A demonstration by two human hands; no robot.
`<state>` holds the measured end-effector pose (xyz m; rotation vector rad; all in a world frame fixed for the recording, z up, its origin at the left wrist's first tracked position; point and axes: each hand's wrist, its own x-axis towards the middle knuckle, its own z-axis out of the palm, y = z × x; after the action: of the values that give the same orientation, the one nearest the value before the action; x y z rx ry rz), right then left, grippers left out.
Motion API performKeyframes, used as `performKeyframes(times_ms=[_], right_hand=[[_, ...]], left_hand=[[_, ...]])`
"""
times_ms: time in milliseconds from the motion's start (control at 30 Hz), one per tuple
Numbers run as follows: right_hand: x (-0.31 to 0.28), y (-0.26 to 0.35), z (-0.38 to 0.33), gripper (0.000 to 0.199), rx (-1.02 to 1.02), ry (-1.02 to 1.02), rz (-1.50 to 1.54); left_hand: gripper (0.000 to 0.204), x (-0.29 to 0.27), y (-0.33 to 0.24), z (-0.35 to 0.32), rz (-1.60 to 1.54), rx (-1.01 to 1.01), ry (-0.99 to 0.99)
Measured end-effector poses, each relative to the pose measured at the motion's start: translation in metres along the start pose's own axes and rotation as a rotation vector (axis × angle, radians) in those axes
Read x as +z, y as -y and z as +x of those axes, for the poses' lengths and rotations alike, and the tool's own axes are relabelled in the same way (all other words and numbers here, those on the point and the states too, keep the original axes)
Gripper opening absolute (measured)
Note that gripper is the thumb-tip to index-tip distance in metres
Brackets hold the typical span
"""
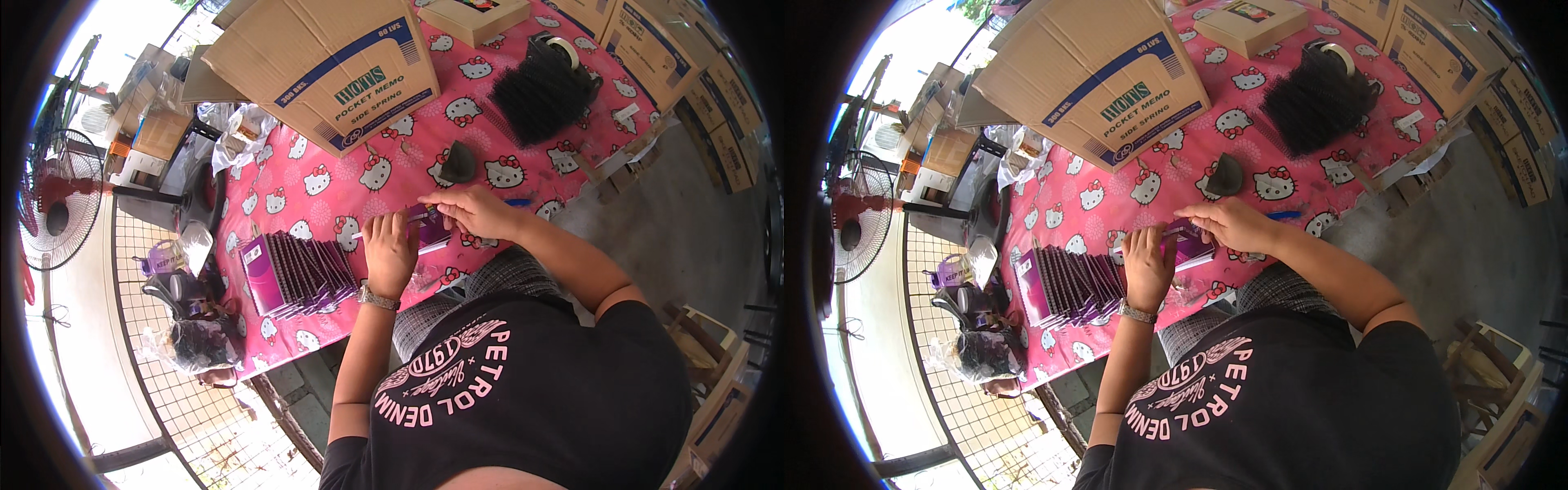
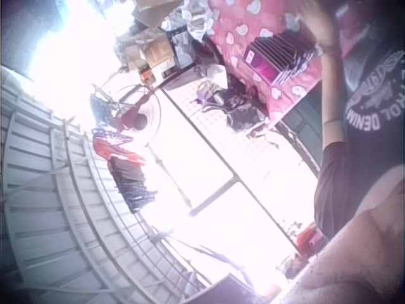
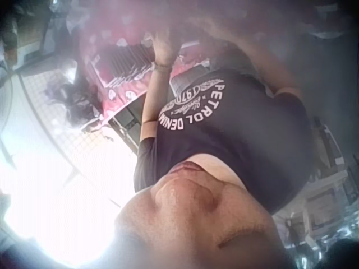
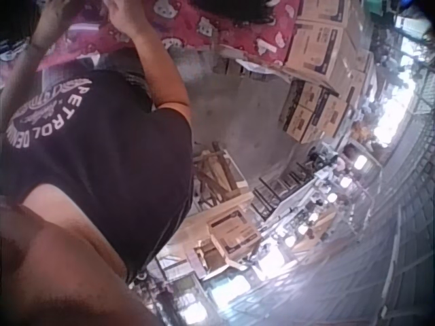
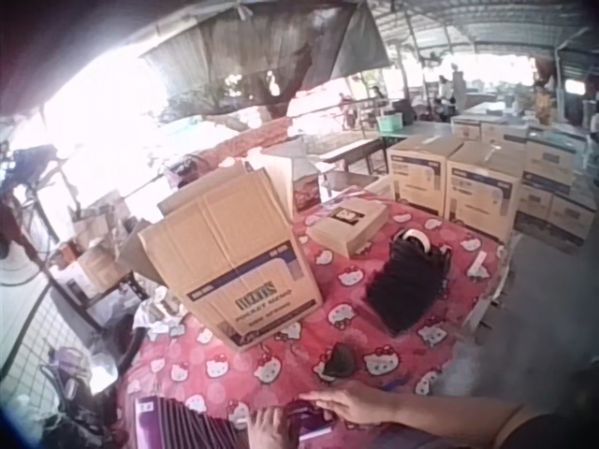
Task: The person organizes a stack of notebooks by picking up each one, turning it over, and aligning it into a neat pile on the table.
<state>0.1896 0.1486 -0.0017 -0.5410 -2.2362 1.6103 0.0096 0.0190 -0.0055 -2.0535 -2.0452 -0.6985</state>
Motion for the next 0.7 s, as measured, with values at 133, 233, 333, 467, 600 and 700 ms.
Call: performKeyframes(times_ms=[133,233,333,467,600,700], right_hand=[[0.009,0.002,-0.003,0.022,-0.267,-0.192,-0.226],[0.004,0.023,-0.004,0.022,-0.092,-0.086,-0.288],[0.008,0.022,-0.004,0.026,-0.154,-0.055,-0.390],[-0.009,0.027,0.016,0.032,0.031,0.170,-0.098],[-0.034,-0.064,0.055,0.039,0.042,-0.036,-0.835],[-0.054,-0.080,0.055,0.047,0.004,0.029,-1.017]], left_hand=[[0.032,0.001,-0.011,0.004,-0.036,0.073,-0.006],[0.034,-0.001,-0.016,0.002,-0.045,0.061,0.034],[0.033,-0.002,-0.015,0.001,-0.046,0.044,0.077],[0.030,-0.001,-0.010,-0.002,-0.074,0.036,0.074],[0.028,0.007,0.005,-0.008,-0.087,0.026,0.168],[0.029,-0.001,-0.014,-0.004,0.135,-0.046,0.058]])
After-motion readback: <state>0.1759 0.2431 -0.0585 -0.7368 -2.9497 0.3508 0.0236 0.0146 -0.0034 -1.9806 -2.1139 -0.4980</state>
